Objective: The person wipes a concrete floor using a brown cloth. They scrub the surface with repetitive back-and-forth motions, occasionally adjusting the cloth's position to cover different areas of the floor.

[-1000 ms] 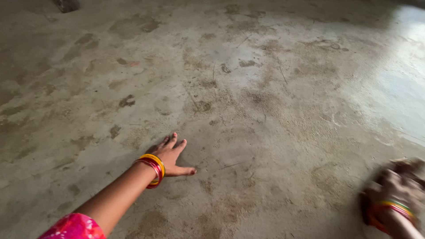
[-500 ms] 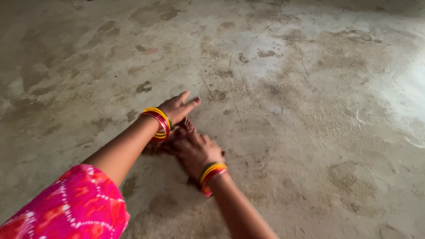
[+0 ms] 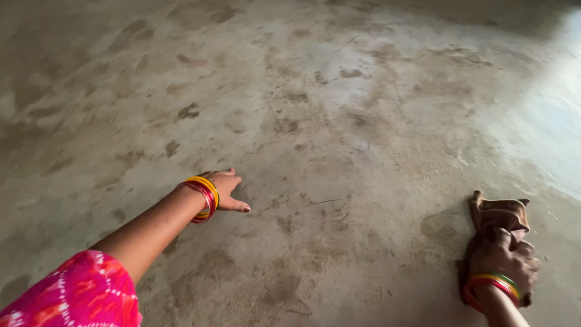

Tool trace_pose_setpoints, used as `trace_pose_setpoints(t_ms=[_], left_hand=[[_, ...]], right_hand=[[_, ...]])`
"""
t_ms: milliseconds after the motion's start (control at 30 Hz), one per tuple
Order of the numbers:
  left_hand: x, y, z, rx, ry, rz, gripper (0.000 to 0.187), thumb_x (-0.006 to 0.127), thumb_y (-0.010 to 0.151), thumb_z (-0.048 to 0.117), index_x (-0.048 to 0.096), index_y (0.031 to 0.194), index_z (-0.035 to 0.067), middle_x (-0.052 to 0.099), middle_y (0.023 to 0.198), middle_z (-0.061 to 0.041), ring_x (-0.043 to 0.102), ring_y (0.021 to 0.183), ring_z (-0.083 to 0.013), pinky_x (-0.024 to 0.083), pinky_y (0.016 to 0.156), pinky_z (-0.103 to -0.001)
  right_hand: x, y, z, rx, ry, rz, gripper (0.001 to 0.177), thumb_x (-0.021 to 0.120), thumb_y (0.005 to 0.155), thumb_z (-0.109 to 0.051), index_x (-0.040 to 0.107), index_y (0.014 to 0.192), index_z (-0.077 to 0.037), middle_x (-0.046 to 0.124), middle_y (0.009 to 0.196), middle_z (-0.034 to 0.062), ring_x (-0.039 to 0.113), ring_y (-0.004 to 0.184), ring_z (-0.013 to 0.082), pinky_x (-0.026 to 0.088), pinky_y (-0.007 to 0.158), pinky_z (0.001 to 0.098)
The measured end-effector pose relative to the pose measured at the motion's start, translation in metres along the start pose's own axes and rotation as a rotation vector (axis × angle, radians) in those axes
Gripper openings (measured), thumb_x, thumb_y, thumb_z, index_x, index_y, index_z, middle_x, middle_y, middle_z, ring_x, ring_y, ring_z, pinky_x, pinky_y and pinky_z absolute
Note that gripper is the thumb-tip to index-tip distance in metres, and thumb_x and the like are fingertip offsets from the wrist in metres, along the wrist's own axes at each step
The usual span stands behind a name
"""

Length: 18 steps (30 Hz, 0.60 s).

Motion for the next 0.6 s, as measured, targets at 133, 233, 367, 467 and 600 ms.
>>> trace_pose_setpoints(t_ms=[133, 233, 367, 467, 600], left_hand=[[-0.006, 0.008, 0.012, 0.009, -0.053, 0.067, 0.083, 0.069, 0.084, 0.065, 0.049, 0.143, 0.010, 0.035, 0.158, -0.015, 0.044, 0.139, -0.0342, 0.040, 0.111, -0.048], [-0.023, 0.016, 0.023, -0.010, -0.089, 0.130, 0.049, 0.059, 0.094, 0.052, 0.070, 0.128, 0.018, 0.069, 0.131, -0.016, 0.063, 0.124, -0.0365, 0.050, 0.108, -0.047], [-0.031, 0.011, 0.027, -0.002, -0.146, 0.182, 0.042, 0.048, 0.103, 0.047, 0.071, 0.124, 0.020, 0.071, 0.129, -0.013, 0.065, 0.122, -0.0369, 0.046, 0.109, -0.049], [-0.020, 0.018, 0.002, -0.084, -0.378, 0.085, 0.049, 0.045, 0.100, 0.052, 0.063, 0.129, 0.017, 0.070, 0.128, -0.014, 0.065, 0.120, -0.0357, 0.047, 0.106, -0.048], [-0.022, 0.030, -0.011, 0.079, -0.318, 0.286, 0.060, 0.052, 0.098, 0.055, 0.055, 0.136, 0.009, 0.060, 0.137, -0.019, 0.055, 0.130, -0.0373, 0.043, 0.109, -0.047]], right_hand=[[-0.023, -0.001, -0.140, -0.286, -0.295, -0.044, 0.047, 0.054, 0.098, -0.034, 0.052, 0.138, -0.010, 0.049, 0.140, 0.0259, 0.048, 0.128, 0.0468, 0.040, 0.102, 0.0605], [-0.050, -0.104, -0.311, -0.716, -0.535, -0.064, 0.053, 0.051, 0.097, -0.028, 0.046, 0.142, -0.001, 0.042, 0.146, 0.0285, 0.040, 0.135, 0.0482, 0.032, 0.110, 0.0620], [-0.161, -0.280, -0.461, -1.165, -0.453, -0.010, 0.070, 0.063, 0.081, -0.013, 0.042, 0.142, 0.015, 0.054, 0.128, 0.0365, 0.054, 0.120, 0.0522, 0.040, 0.104, 0.0639], [-0.224, -0.299, -0.482, -1.085, 0.602, -0.600, 0.050, 0.054, 0.096, -0.023, 0.050, 0.145, -0.022, 0.055, 0.132, 0.0212, 0.057, 0.114, 0.0456, 0.047, 0.093, 0.0585], [-0.184, -0.216, -0.463, -1.071, 0.312, -0.754, 0.036, 0.061, 0.091, -0.028, 0.061, 0.126, -0.026, 0.060, 0.124, 0.0118, 0.059, 0.111, 0.0383, 0.054, 0.086, 0.0515]])
Point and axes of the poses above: each hand's wrist, its own y-axis towards the middle knuckle, its own x-axis out of the palm, z = x × y, the point moved 10 cm from there along y, towards the middle knuckle
